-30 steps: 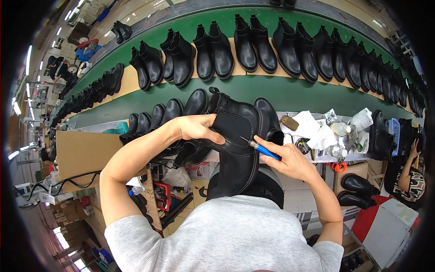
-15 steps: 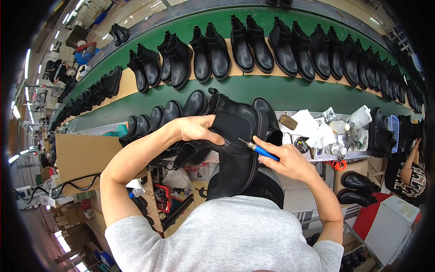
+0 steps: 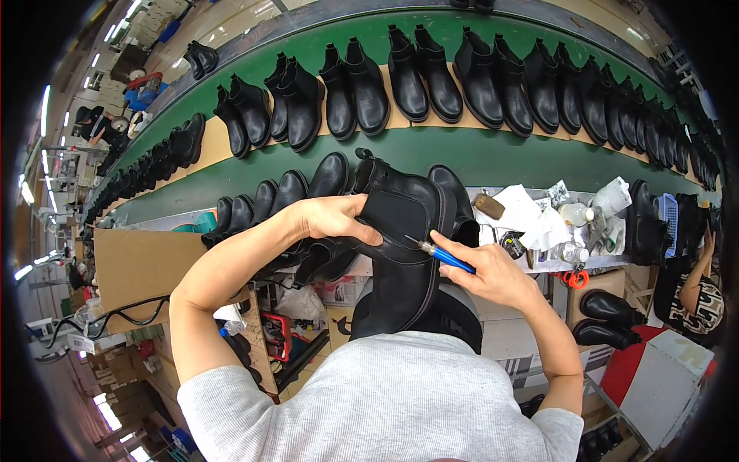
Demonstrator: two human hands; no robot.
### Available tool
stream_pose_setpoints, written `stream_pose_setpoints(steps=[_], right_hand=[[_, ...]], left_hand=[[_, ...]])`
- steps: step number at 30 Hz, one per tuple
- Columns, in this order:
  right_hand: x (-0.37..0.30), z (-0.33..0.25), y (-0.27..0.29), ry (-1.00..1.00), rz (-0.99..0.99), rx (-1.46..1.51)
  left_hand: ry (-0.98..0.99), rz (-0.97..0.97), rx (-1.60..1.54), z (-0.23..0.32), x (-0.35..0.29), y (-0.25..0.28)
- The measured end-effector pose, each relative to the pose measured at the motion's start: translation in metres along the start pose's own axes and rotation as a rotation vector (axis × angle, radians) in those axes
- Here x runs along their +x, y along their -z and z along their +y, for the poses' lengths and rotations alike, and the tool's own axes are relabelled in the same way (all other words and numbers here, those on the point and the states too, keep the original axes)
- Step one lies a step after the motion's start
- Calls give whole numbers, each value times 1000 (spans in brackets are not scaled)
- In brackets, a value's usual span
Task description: Inspecting and finishing black leather boots on a factory production line.
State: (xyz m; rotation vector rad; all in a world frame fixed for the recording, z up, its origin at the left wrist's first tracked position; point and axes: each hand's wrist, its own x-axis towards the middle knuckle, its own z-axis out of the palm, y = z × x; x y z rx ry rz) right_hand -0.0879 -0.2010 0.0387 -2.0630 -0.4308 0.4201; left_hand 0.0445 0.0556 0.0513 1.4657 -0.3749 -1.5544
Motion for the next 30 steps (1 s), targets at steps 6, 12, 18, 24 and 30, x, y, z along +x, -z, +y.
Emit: stream_pose_setpoints(steps=[6, 12, 18, 24, 30], right_hand=[[-1, 2, 1, 1, -13, -20], [-2, -1, 5, -29, -38, -34], [-3, -2, 11, -55, -85, -53], [-6, -2, 10, -70, -86, -60], [-7, 8, 13, -17, -33, 68]], left_hand=[[3, -1, 8, -3, 4, 2], [-4, 5, -10, 0, 5, 0], [-9, -15, -5, 6, 6, -2], [-6, -12, 15, 4, 7, -5], [-24, -14, 6, 1, 10, -5]])
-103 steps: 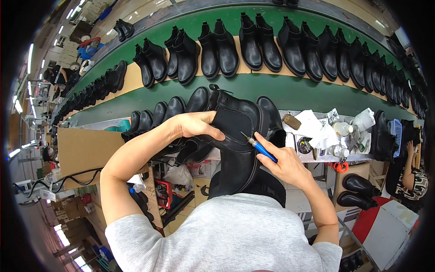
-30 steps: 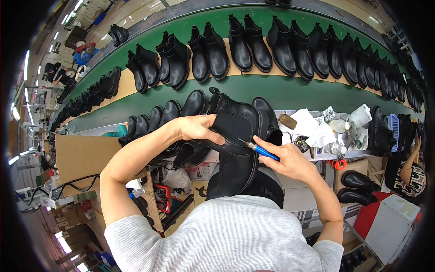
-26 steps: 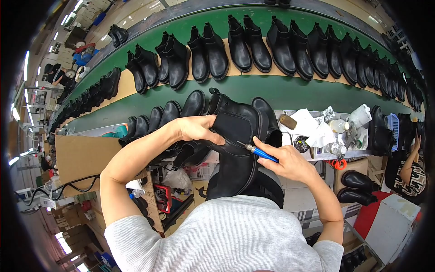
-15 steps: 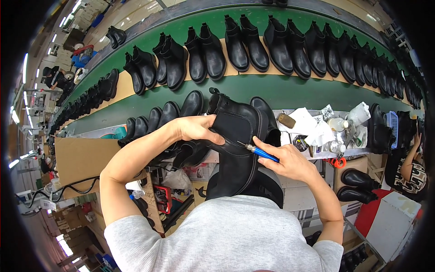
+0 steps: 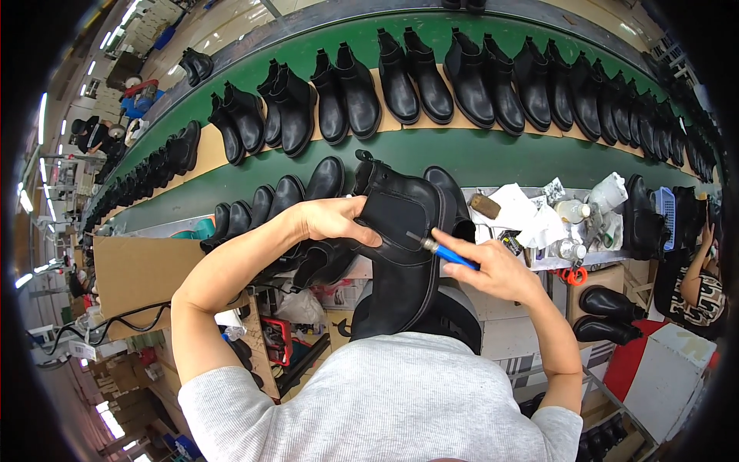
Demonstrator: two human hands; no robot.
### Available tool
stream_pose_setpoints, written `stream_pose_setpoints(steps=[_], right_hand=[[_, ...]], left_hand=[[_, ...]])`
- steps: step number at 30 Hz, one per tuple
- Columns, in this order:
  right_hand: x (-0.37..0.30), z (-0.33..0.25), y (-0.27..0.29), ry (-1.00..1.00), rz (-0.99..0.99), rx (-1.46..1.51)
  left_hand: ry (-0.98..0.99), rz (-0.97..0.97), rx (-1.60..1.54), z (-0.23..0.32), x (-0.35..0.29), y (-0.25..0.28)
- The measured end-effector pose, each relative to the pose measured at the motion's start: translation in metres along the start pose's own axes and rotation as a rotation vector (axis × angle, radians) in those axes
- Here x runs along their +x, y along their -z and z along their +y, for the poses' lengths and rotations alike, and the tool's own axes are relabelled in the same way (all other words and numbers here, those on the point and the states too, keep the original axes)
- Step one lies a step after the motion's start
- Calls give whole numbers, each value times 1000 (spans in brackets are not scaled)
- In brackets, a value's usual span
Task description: Inspecting and finishing black leather boots on a factory production line.
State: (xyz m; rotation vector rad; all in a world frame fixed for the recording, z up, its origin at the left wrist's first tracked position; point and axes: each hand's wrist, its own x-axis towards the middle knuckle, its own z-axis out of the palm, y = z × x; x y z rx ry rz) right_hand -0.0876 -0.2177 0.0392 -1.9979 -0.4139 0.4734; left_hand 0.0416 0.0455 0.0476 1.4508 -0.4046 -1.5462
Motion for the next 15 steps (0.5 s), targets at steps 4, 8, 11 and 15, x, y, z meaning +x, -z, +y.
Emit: stream_pose_setpoints(steps=[4, 8, 11, 15], right_hand=[[-23, 7, 36, -28, 269, 613], [-46, 43, 19, -167, 536, 805], [-61, 50, 13, -232, 611, 875], [-82, 56, -3, -167, 750, 938]], left_hand=[[-45, -35, 108, 11, -8, 17], [30, 29, 930, 80, -20, 30], [-255, 44, 1607, 96, -7, 9], [-535, 170, 2074, 36, 38, -31]])
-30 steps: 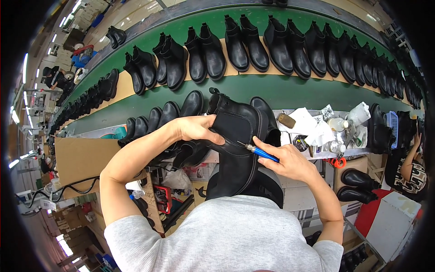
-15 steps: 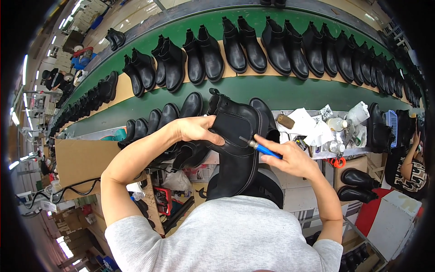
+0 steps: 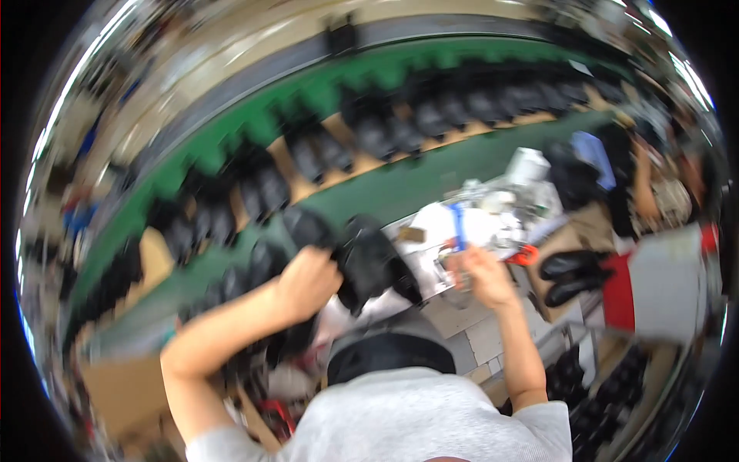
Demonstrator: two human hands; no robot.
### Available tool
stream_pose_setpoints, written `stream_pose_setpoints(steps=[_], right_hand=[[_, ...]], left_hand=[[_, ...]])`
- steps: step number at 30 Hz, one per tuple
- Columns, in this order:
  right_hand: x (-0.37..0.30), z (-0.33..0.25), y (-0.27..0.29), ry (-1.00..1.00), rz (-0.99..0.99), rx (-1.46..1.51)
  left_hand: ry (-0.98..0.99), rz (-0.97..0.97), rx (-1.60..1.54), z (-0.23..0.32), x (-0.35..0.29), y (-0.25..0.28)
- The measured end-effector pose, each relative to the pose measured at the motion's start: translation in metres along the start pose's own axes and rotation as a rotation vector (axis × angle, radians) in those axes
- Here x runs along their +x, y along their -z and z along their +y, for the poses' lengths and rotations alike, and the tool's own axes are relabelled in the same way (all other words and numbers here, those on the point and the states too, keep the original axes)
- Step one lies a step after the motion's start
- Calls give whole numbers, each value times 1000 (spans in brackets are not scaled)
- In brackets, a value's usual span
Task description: Inspecting and finishing black leather boots on a factory production line.
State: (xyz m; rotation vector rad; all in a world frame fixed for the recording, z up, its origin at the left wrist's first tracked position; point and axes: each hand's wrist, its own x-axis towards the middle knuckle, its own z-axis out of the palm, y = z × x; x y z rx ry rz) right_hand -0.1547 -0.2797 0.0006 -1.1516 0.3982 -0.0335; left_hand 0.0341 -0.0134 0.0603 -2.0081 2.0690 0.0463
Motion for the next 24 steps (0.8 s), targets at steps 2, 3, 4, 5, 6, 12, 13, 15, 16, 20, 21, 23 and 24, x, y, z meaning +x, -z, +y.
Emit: stream_pose_setpoints(steps=[2, 3, 4, 5, 6, 12, 13, 15, 16, 20, 21, 23, 24], right_hand=[[8, 8, -23, -71, -134, 19], [9, 12, -30, -75, -183, -1], [2, 15, -31, -89, -236, -24], [-8, 17, -32, -81, -275, -42], [-17, 16, -38, -75, -322, -64], [-46, 26, -85, -49, -471, -5], [-43, 26, -84, -57, -365, -49], [-40, 21, -75, 12, -147, -399], [-38, 22, -75, 12, -152, -404], [-29, 35, -67, 473, 325, -1045], [-25, 36, -65, 528, 419, -1103], [-22, 34, -46, 520, 492, -1173], [-22, 32, -30, 525, 485, -1199]], left_hand=[[23, -189, -18, 17, -9, -56], [25, -326, -46, 21, -11, -74], [30, -518, -153, 22, -6, -77], [6, -528, -367, 20, -3, -61], [-17, -544, -581, 18, -1, -35], [-72, 252, -2192, 53, 46, -3], [47, 203, -2458, 58, 50, -8], [134, 455, -2443, 73, 68, -21], [190, 562, -2406, 81, 78, -25], [404, 764, -2394, 99, 120, -34], [403, 767, -2390, 99, 129, -31], [435, 728, -2275, 96, 146, -23], [403, 585, -2249, 91, 150, -27]])
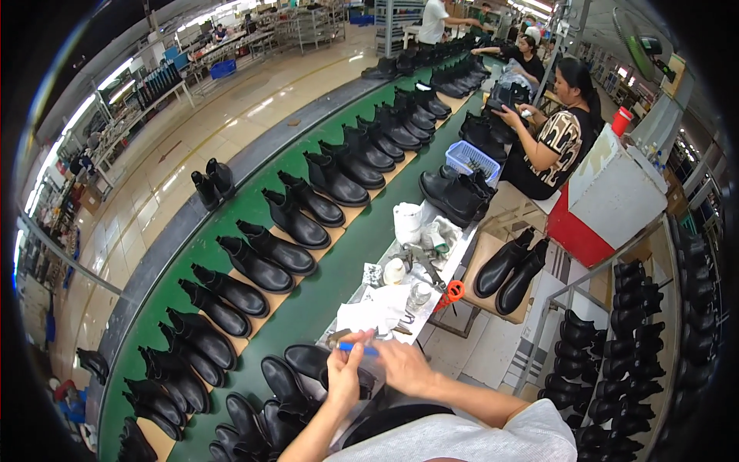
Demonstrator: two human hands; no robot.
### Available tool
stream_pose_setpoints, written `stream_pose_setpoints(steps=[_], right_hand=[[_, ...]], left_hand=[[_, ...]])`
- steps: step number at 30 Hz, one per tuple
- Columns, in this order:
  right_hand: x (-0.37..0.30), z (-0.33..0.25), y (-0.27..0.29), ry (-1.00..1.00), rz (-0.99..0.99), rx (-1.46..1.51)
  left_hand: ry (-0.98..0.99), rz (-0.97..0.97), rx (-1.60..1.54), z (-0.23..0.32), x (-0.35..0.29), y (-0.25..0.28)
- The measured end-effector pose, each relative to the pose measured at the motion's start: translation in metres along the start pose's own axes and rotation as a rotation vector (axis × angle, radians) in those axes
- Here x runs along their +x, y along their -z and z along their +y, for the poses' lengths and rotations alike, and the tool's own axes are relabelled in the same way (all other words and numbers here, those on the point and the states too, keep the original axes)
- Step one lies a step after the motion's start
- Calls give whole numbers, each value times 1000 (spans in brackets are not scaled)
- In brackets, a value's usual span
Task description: Inspecting and finishing black leather boots on a factory production line.
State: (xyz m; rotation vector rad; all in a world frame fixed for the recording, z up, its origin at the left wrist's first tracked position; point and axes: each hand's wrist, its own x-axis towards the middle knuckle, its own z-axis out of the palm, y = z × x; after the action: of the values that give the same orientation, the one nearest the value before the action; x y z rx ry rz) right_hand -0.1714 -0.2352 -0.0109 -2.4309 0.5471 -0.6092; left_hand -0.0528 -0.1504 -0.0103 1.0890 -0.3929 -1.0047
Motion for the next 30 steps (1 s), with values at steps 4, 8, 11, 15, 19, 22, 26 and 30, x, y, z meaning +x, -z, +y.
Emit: stream_pose_setpoints(steps=[4, 8, 11, 15, 19, 22, 26, 30], right_hand=[[32, 123, 55, -345, 64, -141], [79, 285, 90, -535, 236, -190], [110, 385, 63, -652, 133, -282], [135, 463, 65, -529, -153, -288], [160, 271, 68, -65, 395, -118], [120, 146, 17, 45, 11, 369], [55, 61, -101, 23, -743, 384], [23, 55, -164, -291, -764, 494]], left_hand=[[5, 31, 327, 16, -1, -4], [-64, 349, 335, 50, -22, 10], [-150, 736, 465, 58, -44, 46], [-107, 1086, 393, 44, -87, 83], [126, 1313, 260, -13, -145, 100], [258, 1429, 227, -35, -149, 108], [64, 1346, 862, -66, -155, 169], [162, 828, 382, -59, -148, 201]])
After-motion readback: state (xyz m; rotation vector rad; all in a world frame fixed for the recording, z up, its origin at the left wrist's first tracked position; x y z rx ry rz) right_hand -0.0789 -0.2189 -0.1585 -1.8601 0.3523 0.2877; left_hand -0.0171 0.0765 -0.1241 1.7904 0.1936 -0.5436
